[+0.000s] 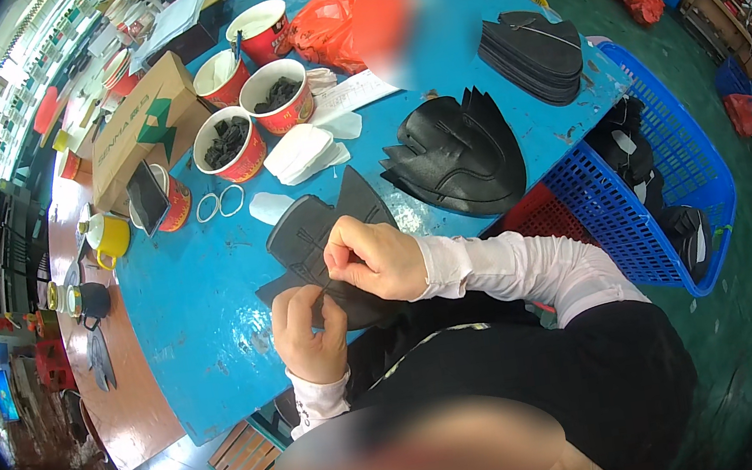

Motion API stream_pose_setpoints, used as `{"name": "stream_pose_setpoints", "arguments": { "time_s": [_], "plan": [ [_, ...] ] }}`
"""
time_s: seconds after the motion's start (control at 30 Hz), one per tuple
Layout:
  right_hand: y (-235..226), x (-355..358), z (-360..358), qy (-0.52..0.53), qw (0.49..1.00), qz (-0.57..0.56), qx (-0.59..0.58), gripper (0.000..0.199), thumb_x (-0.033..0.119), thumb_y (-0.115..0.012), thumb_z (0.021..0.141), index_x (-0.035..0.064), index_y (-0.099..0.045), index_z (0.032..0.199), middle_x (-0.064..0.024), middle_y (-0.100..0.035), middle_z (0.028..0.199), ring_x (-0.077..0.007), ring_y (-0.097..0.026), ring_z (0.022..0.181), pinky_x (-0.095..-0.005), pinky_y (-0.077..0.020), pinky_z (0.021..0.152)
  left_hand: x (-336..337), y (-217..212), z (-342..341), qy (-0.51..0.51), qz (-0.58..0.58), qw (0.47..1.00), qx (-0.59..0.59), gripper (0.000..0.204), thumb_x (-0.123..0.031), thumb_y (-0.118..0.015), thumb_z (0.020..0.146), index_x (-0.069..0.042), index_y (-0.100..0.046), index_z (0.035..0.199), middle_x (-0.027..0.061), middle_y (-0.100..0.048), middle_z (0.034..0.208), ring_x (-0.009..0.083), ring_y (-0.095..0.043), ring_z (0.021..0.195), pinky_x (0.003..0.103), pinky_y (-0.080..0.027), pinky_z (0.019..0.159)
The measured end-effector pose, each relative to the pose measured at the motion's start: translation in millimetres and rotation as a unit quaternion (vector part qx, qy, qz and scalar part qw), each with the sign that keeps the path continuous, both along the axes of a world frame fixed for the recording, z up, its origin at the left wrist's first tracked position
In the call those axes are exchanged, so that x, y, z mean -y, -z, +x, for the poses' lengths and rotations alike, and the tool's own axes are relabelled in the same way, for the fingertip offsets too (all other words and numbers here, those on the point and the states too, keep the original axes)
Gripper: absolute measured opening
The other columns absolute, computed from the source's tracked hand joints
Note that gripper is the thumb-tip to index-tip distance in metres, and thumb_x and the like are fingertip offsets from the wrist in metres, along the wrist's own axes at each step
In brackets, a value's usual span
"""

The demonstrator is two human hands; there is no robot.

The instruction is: The person assembles shoe components by picking up small inserts and attaching them into the shoe uppers by hand, pressing each piece into place.

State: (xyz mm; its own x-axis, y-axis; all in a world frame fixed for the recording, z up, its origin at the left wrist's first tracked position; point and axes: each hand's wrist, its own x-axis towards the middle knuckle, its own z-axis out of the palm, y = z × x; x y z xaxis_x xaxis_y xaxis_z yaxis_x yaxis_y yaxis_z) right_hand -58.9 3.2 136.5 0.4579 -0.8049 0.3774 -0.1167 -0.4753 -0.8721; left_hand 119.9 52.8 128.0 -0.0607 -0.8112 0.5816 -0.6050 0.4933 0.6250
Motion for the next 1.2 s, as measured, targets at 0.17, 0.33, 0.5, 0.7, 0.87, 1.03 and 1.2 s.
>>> {"name": "stream_pose_setpoints", "arguments": {
  "time_s": [0.17,0.33,0.5,0.7,0.87,1.03,1.2],
  "plan": [
    [1,10,-6,0.003,0.999,-0.028,-0.037,0.021,-0.001,-0.061,0.087,0.0021,-0.041,0.093,-0.0115,-0.06,0.083,-0.026,-0.063,0.076,-0.0332,-0.05,0.067,0,2,6,-0.02,-0.001,0.999,0.047,0.019,0.004,-0.068,0.071,-0.002,-0.063,0.089,0.0117,-0.057,0.087,0.0274,-0.056,0.075,0.037,-0.045,0.065],
    [10,37,-15,0.052,0.98,-0.148,-0.12,0.025,-0.003,-0.065,0.082,0.0051,-0.042,0.088,-0.0111,-0.062,0.085,-0.0299,-0.061,0.073,-0.0368,-0.0476,0.067,0,3,7,-0.028,0.026,0.998,0.044,0.022,0.002,-0.07,0.069,-0.003,-0.063,0.089,0.0108,-0.058,0.089,0.029,-0.056,0.08,0.039,-0.045,0.069],
    [15,53,-21,0.058,0.967,-0.19,-0.157,0.026,-0.001,-0.067,0.081,0.0051,-0.043,0.088,-0.0094,-0.06,0.084,-0.0302,-0.06,0.077,-0.0384,-0.0466,0.071,1,6,5,-0.019,0.004,0.999,0.041,0.018,0.005,-0.066,0.07,-0.001,-0.062,0.087,0.0128,-0.059,0.09,0.0275,-0.058,0.075,0.036,-0.048,0.069],
    [20,56,-21,0.037,0.966,-0.176,-0.187,0.022,0.0,-0.065,0.083,0.005,-0.045,0.089,-0.0093,-0.06,0.083,-0.0297,-0.06,0.077,-0.0379,-0.047,0.072,0,2,0,0.013,-0.027,0.996,0.08,0.022,0.004,-0.066,0.066,-0.002,-0.06,0.087,0.0134,-0.064,0.098,0.0324,-0.06,0.086,0.041,-0.048,0.078],
    [27,60,-23,0.054,0.97,-0.166,-0.172,0.021,0.002,-0.067,0.082,0.0047,-0.046,0.088,-0.01,-0.062,0.083,-0.0293,-0.061,0.076,-0.0368,-0.0478,0.069,3,4,-3,0.033,-0.027,0.995,0.087,0.023,0.004,-0.067,0.066,-0.002,-0.06,0.087,0.0137,-0.065,0.1,0.033,-0.061,0.091,0.041,-0.048,0.079],
    [12,58,-23,0.068,0.971,-0.144,-0.179,0.018,0.003,-0.067,0.085,0.0048,-0.05,0.09,-0.0087,-0.06,0.079,-0.0255,-0.059,0.07,-0.0336,-0.0471,0.063,1,6,-4,0.045,-0.021,0.993,0.103,0.024,0.003,-0.067,0.066,-0.003,-0.061,0.089,0.0122,-0.067,0.106,0.032,-0.061,0.094,0.041,-0.047,0.081],
    [21,63,-22,0.057,0.976,-0.156,-0.14,0.017,0.004,-0.066,0.085,0.005,-0.05,0.09,-0.0069,-0.059,0.077,-0.0244,-0.059,0.07,-0.0336,-0.0458,0.063,1,9,-4,0.047,-0.02,0.991,0.12,0.024,0.001,-0.067,0.066,-0.004,-0.061,0.088,0.0118,-0.067,0.108,0.031,-0.061,0.095,0.04,-0.046,0.082]
  ]
}}
